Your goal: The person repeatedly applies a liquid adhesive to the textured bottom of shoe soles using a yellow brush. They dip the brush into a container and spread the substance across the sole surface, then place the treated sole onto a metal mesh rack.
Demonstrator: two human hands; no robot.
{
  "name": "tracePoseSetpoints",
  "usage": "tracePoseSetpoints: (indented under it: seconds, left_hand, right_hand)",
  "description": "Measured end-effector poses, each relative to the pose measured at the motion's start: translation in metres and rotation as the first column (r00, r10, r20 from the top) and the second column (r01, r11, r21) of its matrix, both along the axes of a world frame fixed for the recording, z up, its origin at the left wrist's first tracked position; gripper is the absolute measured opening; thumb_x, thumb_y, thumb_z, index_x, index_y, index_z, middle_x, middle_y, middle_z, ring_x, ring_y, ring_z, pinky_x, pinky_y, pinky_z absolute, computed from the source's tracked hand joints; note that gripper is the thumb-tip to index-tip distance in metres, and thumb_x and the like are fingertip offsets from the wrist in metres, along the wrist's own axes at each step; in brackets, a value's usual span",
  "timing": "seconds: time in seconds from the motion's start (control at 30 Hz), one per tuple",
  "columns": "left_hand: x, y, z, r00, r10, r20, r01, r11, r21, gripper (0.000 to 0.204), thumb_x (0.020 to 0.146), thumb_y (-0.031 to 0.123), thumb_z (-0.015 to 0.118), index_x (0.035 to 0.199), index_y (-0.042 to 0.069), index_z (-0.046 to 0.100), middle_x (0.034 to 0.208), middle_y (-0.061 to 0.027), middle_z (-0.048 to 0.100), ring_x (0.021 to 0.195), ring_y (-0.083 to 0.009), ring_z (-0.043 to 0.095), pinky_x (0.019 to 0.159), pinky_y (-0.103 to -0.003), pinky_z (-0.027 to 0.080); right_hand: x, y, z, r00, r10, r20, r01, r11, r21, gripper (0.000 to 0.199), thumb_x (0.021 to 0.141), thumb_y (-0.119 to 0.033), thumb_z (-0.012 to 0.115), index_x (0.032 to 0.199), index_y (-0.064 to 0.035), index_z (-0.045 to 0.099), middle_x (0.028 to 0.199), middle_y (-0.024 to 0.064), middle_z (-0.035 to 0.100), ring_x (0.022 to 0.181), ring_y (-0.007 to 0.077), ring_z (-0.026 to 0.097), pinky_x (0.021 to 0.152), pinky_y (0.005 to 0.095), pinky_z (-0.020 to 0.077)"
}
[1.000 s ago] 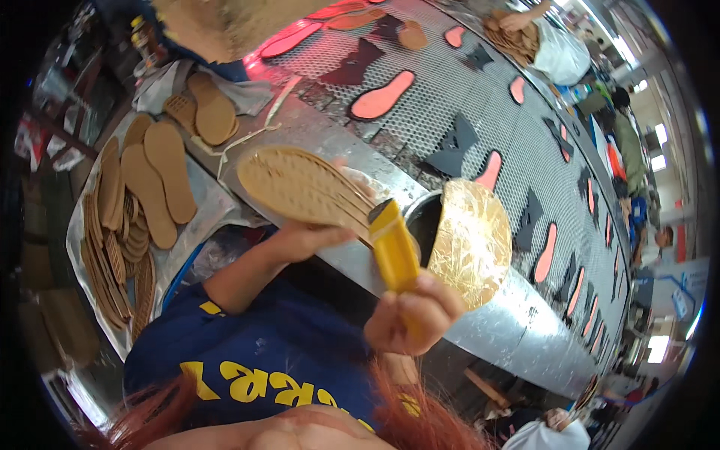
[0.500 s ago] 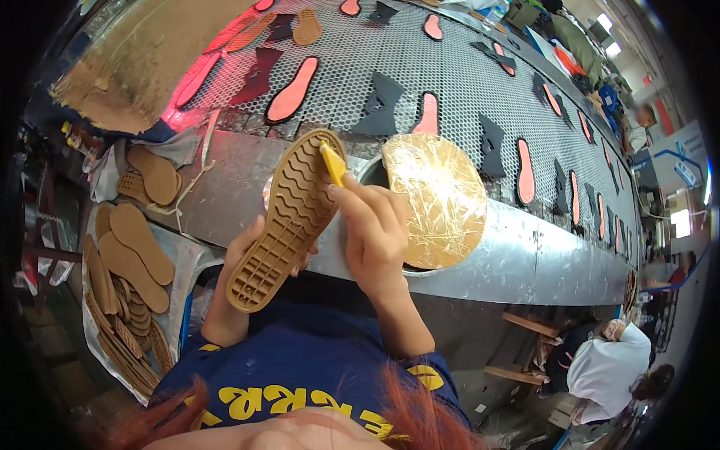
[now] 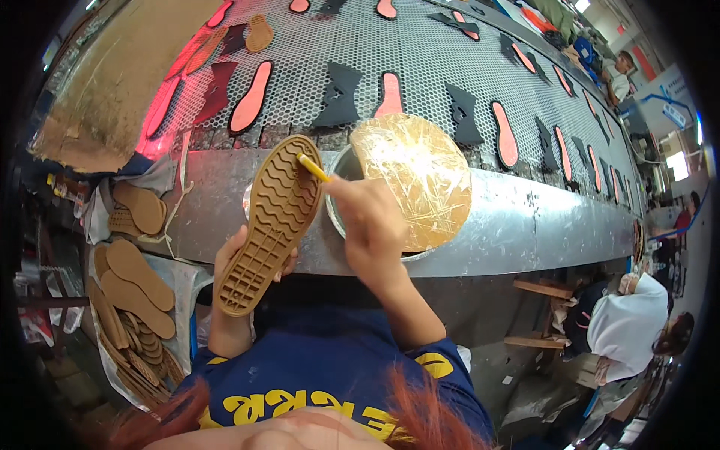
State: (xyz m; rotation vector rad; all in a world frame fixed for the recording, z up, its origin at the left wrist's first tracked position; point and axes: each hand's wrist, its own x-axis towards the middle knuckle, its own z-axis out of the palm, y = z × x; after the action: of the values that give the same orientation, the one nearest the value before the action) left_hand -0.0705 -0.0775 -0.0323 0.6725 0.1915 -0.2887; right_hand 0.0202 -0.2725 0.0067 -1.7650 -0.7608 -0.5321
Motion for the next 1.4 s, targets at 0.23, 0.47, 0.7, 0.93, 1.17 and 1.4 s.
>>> tracePoseSetpoints:
  seconds: [0.23, 0.47, 0.7, 0.93, 1.17, 1.4]
  left_hand:
    - [0.008, 0.003, 0.013, 0.997, 0.03, -0.07, -0.037, 0.994, -0.103, 0.061, 0.095, 0.045, 0.036, 0.118, -0.01, 0.05, 0.095, -0.0257, 0.06, 0.073, -0.0264, 0.061, 0.065, -0.032, 0.052]
    - [0.005, -0.005, 0.001, 0.996, -0.071, 0.062, 0.074, 0.996, -0.057, 0.062, 0.095, 0.046, 0.036, 0.123, -0.008, 0.046, 0.099, -0.0262, 0.059, 0.074, -0.0253, 0.06, 0.062, -0.03, 0.05]
    - [0.006, -0.005, -0.002, 0.996, -0.086, -0.002, 0.085, 0.991, -0.108, 0.06, 0.095, 0.048, 0.037, 0.128, -0.001, 0.044, 0.104, -0.0249, 0.058, 0.082, -0.0264, 0.059, 0.064, -0.03, 0.052]
    - [0.014, -0.013, 0.002, 0.999, -0.036, 0.021, 0.039, 0.979, -0.198, 0.062, 0.096, 0.047, 0.03, 0.122, -0.007, 0.046, 0.094, -0.0253, 0.059, 0.052, -0.0224, 0.055, 0.056, -0.031, 0.043]
    - [0.012, -0.017, -0.008, 0.997, -0.001, 0.076, 0.007, 0.997, -0.073, 0.063, 0.096, 0.049, 0.032, 0.13, -0.004, 0.04, 0.103, -0.0231, 0.058, 0.078, -0.027, 0.06, 0.063, -0.033, 0.053]
    - [0.027, -0.019, -0.021, 0.995, 0.087, 0.039, -0.075, 0.968, -0.239, 0.067, 0.095, 0.052, 0.033, 0.122, -0.009, 0.045, 0.101, -0.0247, 0.056, 0.071, -0.0277, 0.052, 0.055, -0.035, 0.05]
  right_hand:
    - [-0.035, -0.003, 0.008, 0.948, 0.304, -0.091, -0.3, 0.952, 0.057, 0.032, 0.072, 0.011, 0.061, 0.101, -0.0004, 0.063, 0.085, 0.0121, 0.061, 0.074, 0.0249, 0.057, 0.066, 0.0333, 0.0462]
    - [-0.003, -0.003, 0.009, 0.994, -0.053, 0.092, 0.041, 0.991, 0.127, 0.03, 0.075, 0.014, 0.056, 0.1, 0.0, 0.063, 0.088, 0.013, 0.062, 0.073, 0.0246, 0.057, 0.064, 0.0317, 0.0456]
    - [-0.022, -0.001, 0.005, 0.989, 0.123, 0.077, -0.12, 0.992, -0.045, 0.033, 0.069, 0.012, 0.06, 0.099, -0.0013, 0.063, 0.089, 0.0132, 0.062, 0.075, 0.0275, 0.058, 0.066, 0.0342, 0.0467]
    - [-0.014, -0.018, -0.004, 0.989, 0.125, -0.072, -0.115, 0.985, 0.13, 0.027, 0.076, 0.012, 0.058, 0.099, -0.0012, 0.063, 0.078, 0.0109, 0.058, 0.07, 0.0248, 0.055, 0.063, 0.0326, 0.044]
    - [-0.033, -0.003, -0.011, 0.996, -0.028, 0.081, 0.034, 0.997, -0.074, 0.032, 0.069, 0.012, 0.059, 0.1, 0.0006, 0.06, 0.075, 0.0112, 0.055, 0.064, 0.0266, 0.053, 0.058, 0.0353, 0.0425]
    - [-0.069, 0.006, -0.01, 0.959, 0.269, 0.093, -0.275, 0.96, 0.06, 0.031, 0.07, 0.011, 0.061, 0.1, 0.002, 0.06, 0.072, 0.0093, 0.054, 0.06, 0.0231, 0.052, 0.054, 0.032, 0.042]
